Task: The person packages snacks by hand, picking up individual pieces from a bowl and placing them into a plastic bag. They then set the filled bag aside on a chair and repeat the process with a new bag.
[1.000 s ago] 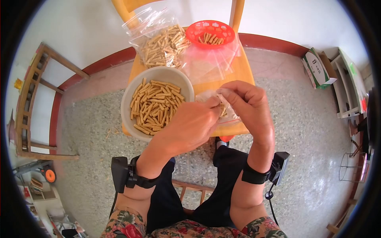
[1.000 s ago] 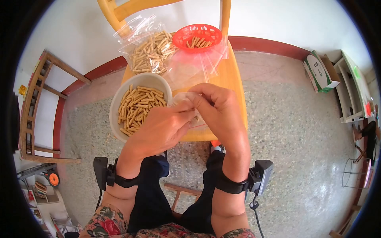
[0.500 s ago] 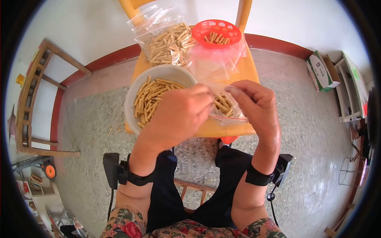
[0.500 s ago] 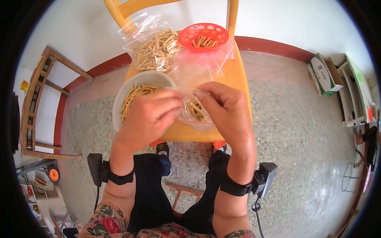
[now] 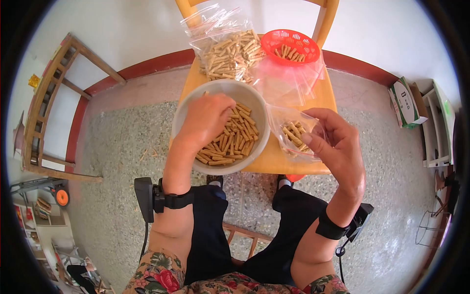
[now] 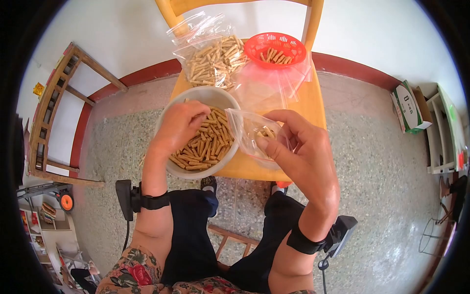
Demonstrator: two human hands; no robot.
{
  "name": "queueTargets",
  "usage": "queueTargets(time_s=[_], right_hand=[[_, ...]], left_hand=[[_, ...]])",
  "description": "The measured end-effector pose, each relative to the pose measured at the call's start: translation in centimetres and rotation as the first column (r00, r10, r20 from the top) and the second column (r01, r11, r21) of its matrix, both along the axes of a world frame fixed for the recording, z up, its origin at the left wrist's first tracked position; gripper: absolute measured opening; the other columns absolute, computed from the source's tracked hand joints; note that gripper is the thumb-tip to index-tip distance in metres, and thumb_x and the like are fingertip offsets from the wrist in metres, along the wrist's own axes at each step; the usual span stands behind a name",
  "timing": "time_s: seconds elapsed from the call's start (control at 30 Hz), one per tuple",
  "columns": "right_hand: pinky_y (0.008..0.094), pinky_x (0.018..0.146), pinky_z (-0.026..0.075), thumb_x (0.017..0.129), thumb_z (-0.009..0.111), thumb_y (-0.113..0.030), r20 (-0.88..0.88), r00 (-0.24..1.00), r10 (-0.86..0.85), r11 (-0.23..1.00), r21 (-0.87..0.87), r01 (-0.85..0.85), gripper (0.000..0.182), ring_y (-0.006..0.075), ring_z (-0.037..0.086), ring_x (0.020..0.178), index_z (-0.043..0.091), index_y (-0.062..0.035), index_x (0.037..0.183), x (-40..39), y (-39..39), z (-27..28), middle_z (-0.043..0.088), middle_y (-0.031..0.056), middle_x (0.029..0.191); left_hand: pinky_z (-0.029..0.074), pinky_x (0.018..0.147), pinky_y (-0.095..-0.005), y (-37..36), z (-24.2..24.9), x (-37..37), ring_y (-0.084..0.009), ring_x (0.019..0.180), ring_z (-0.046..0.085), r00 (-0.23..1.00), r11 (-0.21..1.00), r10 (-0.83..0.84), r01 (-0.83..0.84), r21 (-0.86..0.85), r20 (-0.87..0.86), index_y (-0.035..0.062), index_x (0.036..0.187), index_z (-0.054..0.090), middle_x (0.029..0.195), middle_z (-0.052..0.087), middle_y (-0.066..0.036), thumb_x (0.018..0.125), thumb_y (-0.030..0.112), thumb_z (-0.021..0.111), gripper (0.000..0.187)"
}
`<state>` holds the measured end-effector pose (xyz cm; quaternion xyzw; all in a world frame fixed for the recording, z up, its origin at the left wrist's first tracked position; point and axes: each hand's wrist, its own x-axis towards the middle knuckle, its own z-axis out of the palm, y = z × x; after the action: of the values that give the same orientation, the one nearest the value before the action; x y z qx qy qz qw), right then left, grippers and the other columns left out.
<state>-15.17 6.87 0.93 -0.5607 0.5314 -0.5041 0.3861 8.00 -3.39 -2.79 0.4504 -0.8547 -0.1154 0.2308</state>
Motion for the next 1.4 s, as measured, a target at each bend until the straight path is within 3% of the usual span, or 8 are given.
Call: queueTargets(time_s=[0.07, 0.4, 0.6, 0.67, 0.77, 0.97, 1.3, 1.4], right_hand=[[0.0196, 0.048, 0.029, 0.077, 0.061, -0.003, -0.026, 0.999, 0.029, 0.999, -0.019, -0.03, 0.019, 0.0031, 0.035, 0.054, 0.058, 0.0022, 0.096, 0.0, 0.1, 0.1, 0.039, -0.0042, 0.057], [0.0203, 0.048, 0.027, 0.081, 0.056, -0.003, 0.0, 0.993, -0.117, 0.993, 0.034, 0.117, 0.013, 0.0026, 0.031, 0.052, 0.057, -0.0003, 0.094, 0.8, -0.6, 0.0, 0.034, -0.0053, 0.054], [0.0194, 0.047, 0.027, 0.082, 0.058, -0.007, 0.076, 0.985, -0.152, 0.988, -0.01, 0.153, 0.01, 0.0013, 0.031, 0.051, 0.057, 0.0004, 0.089, 0.8, -1.0, -0.5, 0.035, -0.007, 0.053], [0.0191, 0.047, 0.027, 0.082, 0.059, -0.007, 0.064, 0.984, -0.165, 0.985, -0.029, 0.168, 0.01, 0.001, 0.031, 0.051, 0.057, 0.0007, 0.088, 0.9, -1.1, -0.5, 0.037, -0.0069, 0.053], [0.0182, 0.048, 0.028, 0.083, 0.059, -0.008, 0.078, 0.987, -0.143, 0.989, -0.014, 0.144, 0.01, -0.0001, 0.034, 0.053, 0.057, 0.0016, 0.086, 1.1, -1.1, -0.5, 0.042, -0.0066, 0.055], [0.0168, 0.048, 0.03, 0.084, 0.058, -0.007, 0.168, 0.978, -0.127, 0.991, -0.027, 0.133, 0.009, -0.0011, 0.037, 0.054, 0.057, 0.0024, 0.085, 1.4, -1.2, -0.7, 0.047, -0.0067, 0.058], [0.0183, 0.046, 0.027, 0.083, 0.059, -0.007, 0.145, 0.982, -0.122, 0.992, -0.024, 0.126, 0.01, -0.0001, 0.034, 0.052, 0.058, 0.0021, 0.085, 1.7, -1.3, -0.8, 0.042, -0.0069, 0.055], [0.0186, 0.045, 0.027, 0.083, 0.059, -0.008, 0.137, 0.982, -0.13, 0.991, -0.016, 0.133, 0.01, 0.0, 0.034, 0.051, 0.058, 0.0017, 0.085, 1.8, -1.3, -0.8, 0.042, -0.0068, 0.055]], left_hand=[[0.044, 0.072, -0.0383, 0.2, -0.4, -0.1, -0.032, 0.082, 0.055, 0.975, 0.998, -0.045, 0.035, 0.054, 0.217, 0.0043, 0.088, 0.06, 0.088, 0.06, -0.011, 0.074, 0.003, 0.055, 0.015], [0.044, 0.071, -0.0416, 0.2, -0.7, 0.2, -0.0339, 0.082, 0.054, 0.967, 0.993, -0.102, 0.086, 0.078, 0.232, 0.0014, 0.076, 0.057, 0.083, 0.055, -0.015, 0.067, -0.001, 0.055, 0.009], [0.046, 0.064, -0.0269, -0.4, 0.2, 0.5, -0.0153, 0.071, 0.058, 0.985, 0.961, -0.013, 0.059, 0.27, -0.17, 0.0012, 0.087, 0.059, 0.081, 0.058, -0.006, 0.072, -0.005, 0.057, 0.016], [0.047, 0.061, -0.0222, -0.4, 0.7, 0.6, -0.0091, 0.068, 0.057, 0.865, 0.89, 0.053, 0.185, 0.416, -0.499, 0.0002, 0.092, 0.062, 0.082, 0.061, -0.003, 0.077, -0.005, 0.056, 0.017], [0.049, 0.06, -0.0223, -0.2, 1.3, 0.7, -0.0106, 0.065, 0.058, 0.746, 0.833, 0.116, 0.286, 0.473, -0.655, -0.0015, 0.094, 0.062, 0.088, 0.063, -0.008, 0.08, -0.003, 0.054, 0.016], [0.05, 0.06, -0.0244, 0.5, 2.8, 0.7, -0.0124, 0.065, 0.058, 0.549, 0.801, 0.116, 0.441, 0.405, -0.828, -0.0025, 0.095, 0.061, 0.09, 0.064, -0.015, 0.08, 0.001, 0.055, 0.017], [0.049, 0.057, -0.0224, 2.4, 4.9, -0.5, -0.0115, 0.063, 0.058, 0.556, 0.826, 0.054, 0.442, 0.35, -0.83, -0.0025, 0.091, 0.06, 0.087, 0.064, -0.015, 0.077, 0.0, 0.058, 0.014], [0.046, 0.056, -0.0187, 3.3, 5.1, -1.7, -0.0068, 0.064, 0.055, 0.528, 0.822, 0.022, 0.474, 0.316, -0.849, -0.0021, 0.089, 0.061, 0.083, 0.061, -0.007, 0.076, -0.003, 0.06, 0.012]])
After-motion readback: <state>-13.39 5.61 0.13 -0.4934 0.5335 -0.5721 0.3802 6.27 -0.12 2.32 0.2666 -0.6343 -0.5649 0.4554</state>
